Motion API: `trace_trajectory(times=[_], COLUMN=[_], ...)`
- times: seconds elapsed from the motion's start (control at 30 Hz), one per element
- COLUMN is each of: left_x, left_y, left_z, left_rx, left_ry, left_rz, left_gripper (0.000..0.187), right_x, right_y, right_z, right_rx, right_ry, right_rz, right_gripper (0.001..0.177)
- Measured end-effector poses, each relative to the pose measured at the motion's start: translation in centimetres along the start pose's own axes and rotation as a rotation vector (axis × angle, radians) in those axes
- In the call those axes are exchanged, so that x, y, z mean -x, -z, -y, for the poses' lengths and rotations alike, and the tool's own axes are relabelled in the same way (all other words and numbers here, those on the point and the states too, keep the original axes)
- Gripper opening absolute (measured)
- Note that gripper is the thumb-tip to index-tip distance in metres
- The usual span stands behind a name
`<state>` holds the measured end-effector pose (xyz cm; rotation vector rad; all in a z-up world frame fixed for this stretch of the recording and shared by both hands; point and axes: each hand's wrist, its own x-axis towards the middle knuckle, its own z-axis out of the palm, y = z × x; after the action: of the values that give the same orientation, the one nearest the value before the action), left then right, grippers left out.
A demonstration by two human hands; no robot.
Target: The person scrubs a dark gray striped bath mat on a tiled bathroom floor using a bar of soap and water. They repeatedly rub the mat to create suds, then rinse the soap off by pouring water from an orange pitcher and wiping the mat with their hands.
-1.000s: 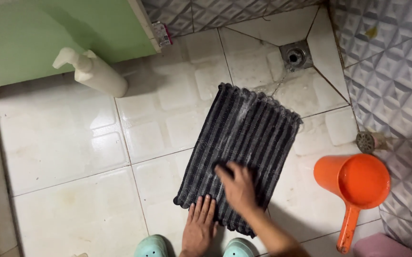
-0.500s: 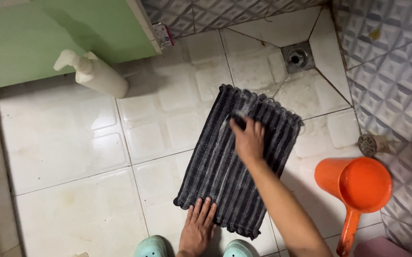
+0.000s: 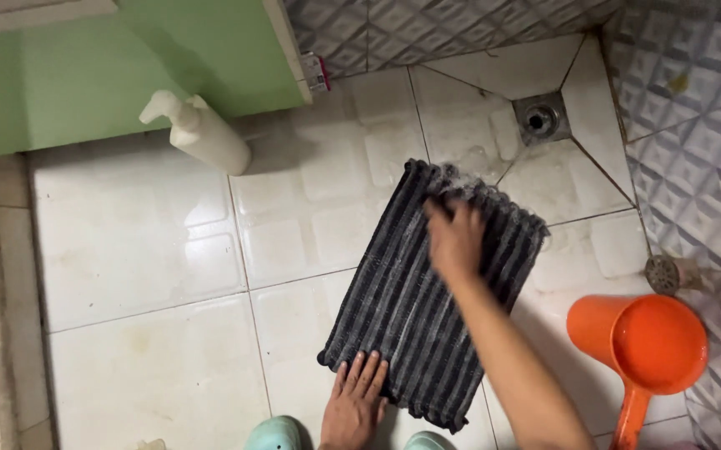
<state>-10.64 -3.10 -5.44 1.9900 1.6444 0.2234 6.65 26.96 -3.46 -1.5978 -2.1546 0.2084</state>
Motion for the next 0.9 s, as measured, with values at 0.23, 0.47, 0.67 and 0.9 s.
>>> trace_trajectory(times=[0.23,0.47,0.67,0.9], left_x=[0.3,0.7,0.4,-0.1], left_y=[1.4,0.8,0.7,1.5], left_z=[0.8,1.0,1.2,1.0], left_rx=[0.001,-0.027,-0.009,-0.017], left_ry=[0.071,0.054,0.07,0.115], left_rz=[0.024,0.063,0.119,0.225], left_gripper=[0.072,0.069,0.07,0.069], right_x=[14.5,12.1,2.8,-3.9], right_y=[1.7,-2.1,-3.2,-4.4], right_z=[10.0,6.9,3.0,-0.8], right_rx=[-0.173,0.034,0.103,0.044], right_ry=[0.18,0.113,-0.095,-0.076], right_rz=[0.557,0.695,0.605,0.179], right_gripper=[0.048,0.065,0.053,0.041])
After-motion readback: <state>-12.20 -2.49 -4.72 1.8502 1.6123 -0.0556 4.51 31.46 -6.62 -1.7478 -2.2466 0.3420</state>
